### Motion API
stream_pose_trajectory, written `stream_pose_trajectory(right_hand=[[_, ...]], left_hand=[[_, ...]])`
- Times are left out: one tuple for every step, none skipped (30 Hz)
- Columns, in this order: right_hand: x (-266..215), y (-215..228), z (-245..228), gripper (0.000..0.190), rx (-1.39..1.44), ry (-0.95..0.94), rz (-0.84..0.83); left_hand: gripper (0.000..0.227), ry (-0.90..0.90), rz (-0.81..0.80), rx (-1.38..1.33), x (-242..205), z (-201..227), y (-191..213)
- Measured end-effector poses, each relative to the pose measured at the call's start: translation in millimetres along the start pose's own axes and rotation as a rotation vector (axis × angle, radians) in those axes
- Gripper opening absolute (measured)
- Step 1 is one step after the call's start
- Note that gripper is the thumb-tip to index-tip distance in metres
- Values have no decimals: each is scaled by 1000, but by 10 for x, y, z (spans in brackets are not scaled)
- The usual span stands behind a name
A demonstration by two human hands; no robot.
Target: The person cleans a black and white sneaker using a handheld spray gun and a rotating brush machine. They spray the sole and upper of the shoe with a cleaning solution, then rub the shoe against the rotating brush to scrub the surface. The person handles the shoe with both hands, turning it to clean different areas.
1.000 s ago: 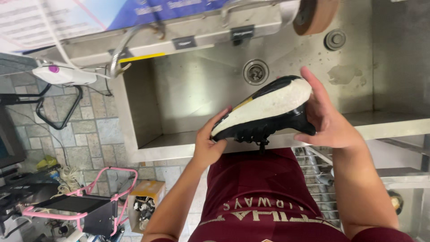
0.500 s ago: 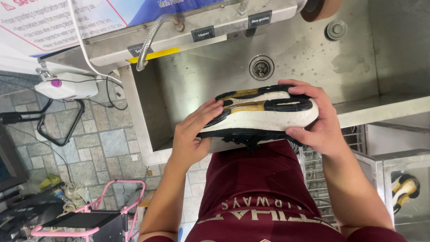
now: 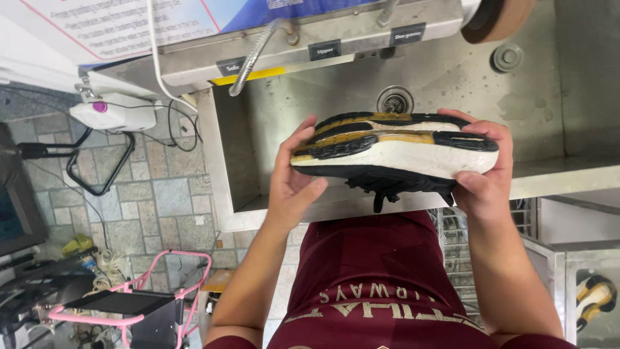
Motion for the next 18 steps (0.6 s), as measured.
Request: stream_pose_trajectory(right_hand=[[4, 15, 43, 56, 21, -22, 11], [3, 22, 72, 57, 32, -33, 4], [2, 25, 97, 57, 44, -43, -3], [13, 12, 110, 58, 49, -38, -28], [28, 2, 109, 59, 53, -34, -54], [37, -17, 78, 61, -67, 10, -115], [46, -40, 43, 63, -187, 54, -176], [48, -77, 20, 65, -307, 100, -235], [48, -133, 53, 73, -338, 79, -277], [36, -209, 101, 81, -374, 57, -317], [18, -293, 149, 89, -409, 35, -357], [18, -368, 199, 95, -538, 46, -358], [14, -453, 252, 100, -666, 58, -358], [30, -517, 273, 105, -793, 70, -360], [54, -583, 241, 105, -848, 135, -377], [94, -654, 215, 105, -898, 200, -400], [132, -738, 190, 105, -948, 267, -423], [171, -846, 166, 102, -974, 339, -483]], left_hand=[[62, -1, 28, 15, -9, -37, 12], [59, -2, 55, 29, -5, -80, 17], [55, -4, 81, 43, -7, -105, 27], [52, -25, 94, 77, -3, -96, 33], [49, -47, 107, 112, -3, -74, 29], [46, -66, 119, 145, 5, -42, 20], [54, -96, 113, 68, 28, 6, 4], [62, -126, 105, -10, 56, 60, -9], [70, -156, 97, -87, 80, 119, -24], [78, -171, 68, -131, 98, 167, -56], [86, -187, 40, -175, 106, 214, -75], [94, -207, 15, -217, 99, 255, -83], [90, -180, 2, -244, 94, 267, -69], [86, -156, -8, -270, 87, 283, -33], [84, -132, -19, -296, 69, 309, 23], [75, -62, 20, -165, 28, 345, 143], [67, 10, 62, -34, -30, 427, 305], [59, 83, 108, 94, -101, 503, 437]])
Point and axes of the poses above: each hand's wrist, its own x-axis towards the middle knuckle, its own y-axis out of the back of the hand, z = x × y, the point moved 5 cm from there along x, towards the middle knuckle, and after that the axes turned 6 degrees about z, right-handed, at the moved point
